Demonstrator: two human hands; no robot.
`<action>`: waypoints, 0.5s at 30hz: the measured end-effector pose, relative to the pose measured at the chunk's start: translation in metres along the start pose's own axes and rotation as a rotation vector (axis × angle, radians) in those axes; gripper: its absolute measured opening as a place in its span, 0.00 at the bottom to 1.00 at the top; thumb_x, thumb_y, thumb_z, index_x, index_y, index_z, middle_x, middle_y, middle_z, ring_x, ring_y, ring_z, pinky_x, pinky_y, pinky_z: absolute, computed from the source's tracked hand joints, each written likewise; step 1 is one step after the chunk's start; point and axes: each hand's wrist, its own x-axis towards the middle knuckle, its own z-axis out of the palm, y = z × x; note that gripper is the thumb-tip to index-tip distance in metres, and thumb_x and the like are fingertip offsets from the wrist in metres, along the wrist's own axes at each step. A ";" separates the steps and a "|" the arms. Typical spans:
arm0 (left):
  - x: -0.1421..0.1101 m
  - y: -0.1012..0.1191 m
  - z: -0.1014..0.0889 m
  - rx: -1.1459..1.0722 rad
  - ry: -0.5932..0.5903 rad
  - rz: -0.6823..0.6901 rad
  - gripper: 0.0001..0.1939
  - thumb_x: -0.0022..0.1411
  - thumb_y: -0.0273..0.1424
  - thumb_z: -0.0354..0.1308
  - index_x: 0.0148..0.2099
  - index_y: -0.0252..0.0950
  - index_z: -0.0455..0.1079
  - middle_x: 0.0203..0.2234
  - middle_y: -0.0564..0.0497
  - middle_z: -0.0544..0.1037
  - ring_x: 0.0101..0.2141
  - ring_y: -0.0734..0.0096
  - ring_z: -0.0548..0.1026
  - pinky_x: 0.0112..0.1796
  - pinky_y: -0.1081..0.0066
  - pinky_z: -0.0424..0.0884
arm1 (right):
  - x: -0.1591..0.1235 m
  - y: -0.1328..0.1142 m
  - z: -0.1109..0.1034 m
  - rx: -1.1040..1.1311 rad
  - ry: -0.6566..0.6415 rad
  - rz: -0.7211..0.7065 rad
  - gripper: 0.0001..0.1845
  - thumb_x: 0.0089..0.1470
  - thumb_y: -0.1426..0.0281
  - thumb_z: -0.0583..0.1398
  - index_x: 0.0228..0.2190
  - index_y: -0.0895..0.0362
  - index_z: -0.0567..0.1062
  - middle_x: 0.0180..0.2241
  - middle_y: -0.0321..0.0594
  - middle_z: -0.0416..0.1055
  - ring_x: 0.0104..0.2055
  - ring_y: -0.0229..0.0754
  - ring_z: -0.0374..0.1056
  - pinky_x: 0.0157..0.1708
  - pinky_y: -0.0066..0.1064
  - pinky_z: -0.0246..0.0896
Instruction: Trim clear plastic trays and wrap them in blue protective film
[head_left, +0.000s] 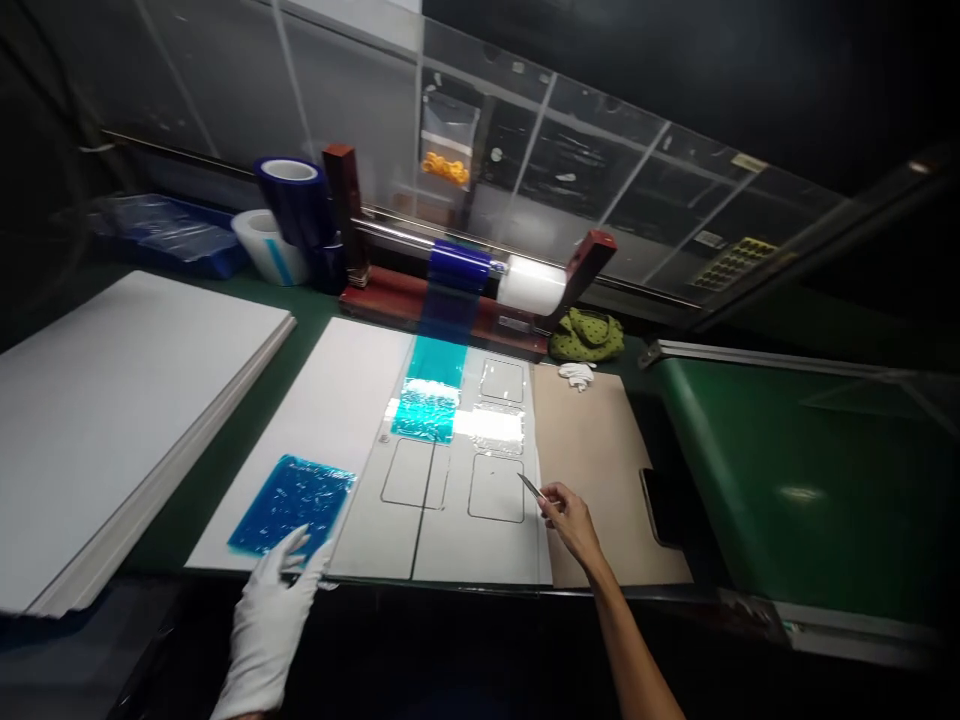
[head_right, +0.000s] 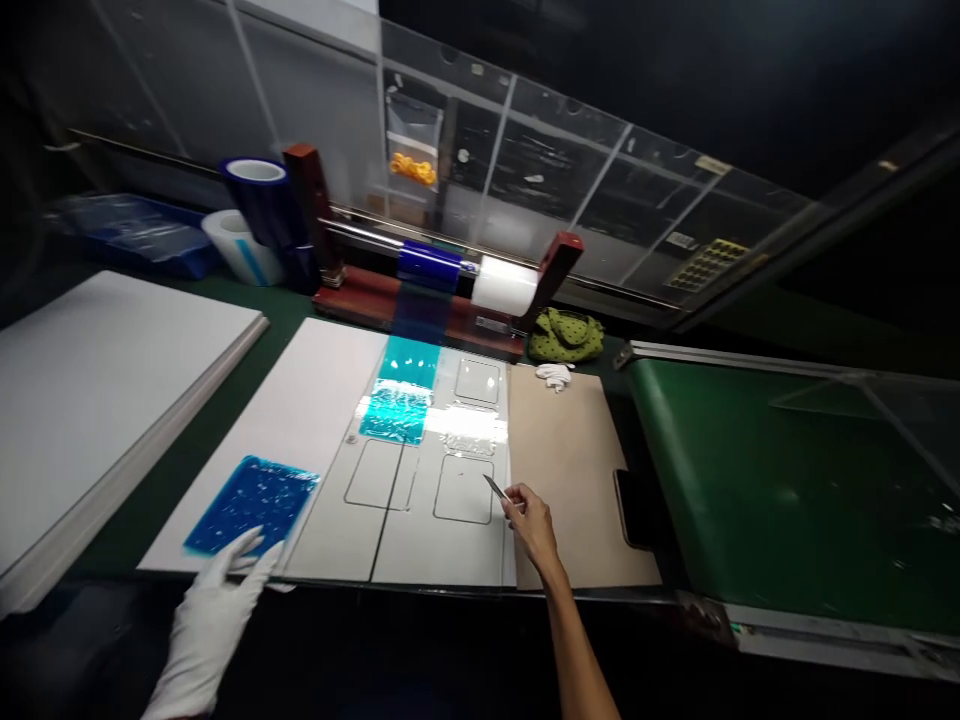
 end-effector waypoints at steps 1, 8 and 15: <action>0.001 0.016 0.019 0.019 -0.032 0.151 0.32 0.51 0.51 0.56 0.53 0.39 0.65 0.46 0.45 0.74 0.45 0.55 0.72 0.45 0.61 0.68 | 0.008 0.004 -0.006 -0.023 0.019 0.003 0.16 0.48 0.58 0.54 0.31 0.57 0.70 0.27 0.38 0.69 0.26 0.39 0.67 0.26 0.31 0.66; 0.012 0.145 0.147 0.382 -0.341 0.858 0.40 0.53 0.45 0.59 0.64 0.39 0.52 0.63 0.41 0.53 0.62 0.47 0.48 0.58 0.49 0.50 | 0.054 0.026 -0.030 -0.133 0.063 0.007 0.06 0.45 0.67 0.57 0.25 0.54 0.72 0.26 0.37 0.72 0.29 0.41 0.67 0.30 0.29 0.59; 0.035 0.195 0.217 0.471 -0.506 1.011 0.47 0.44 0.44 0.65 0.63 0.35 0.53 0.63 0.38 0.52 0.63 0.47 0.45 0.60 0.52 0.44 | 0.078 0.031 -0.025 -0.079 0.001 -0.017 0.04 0.45 0.71 0.58 0.25 0.54 0.74 0.27 0.36 0.74 0.31 0.40 0.67 0.31 0.28 0.56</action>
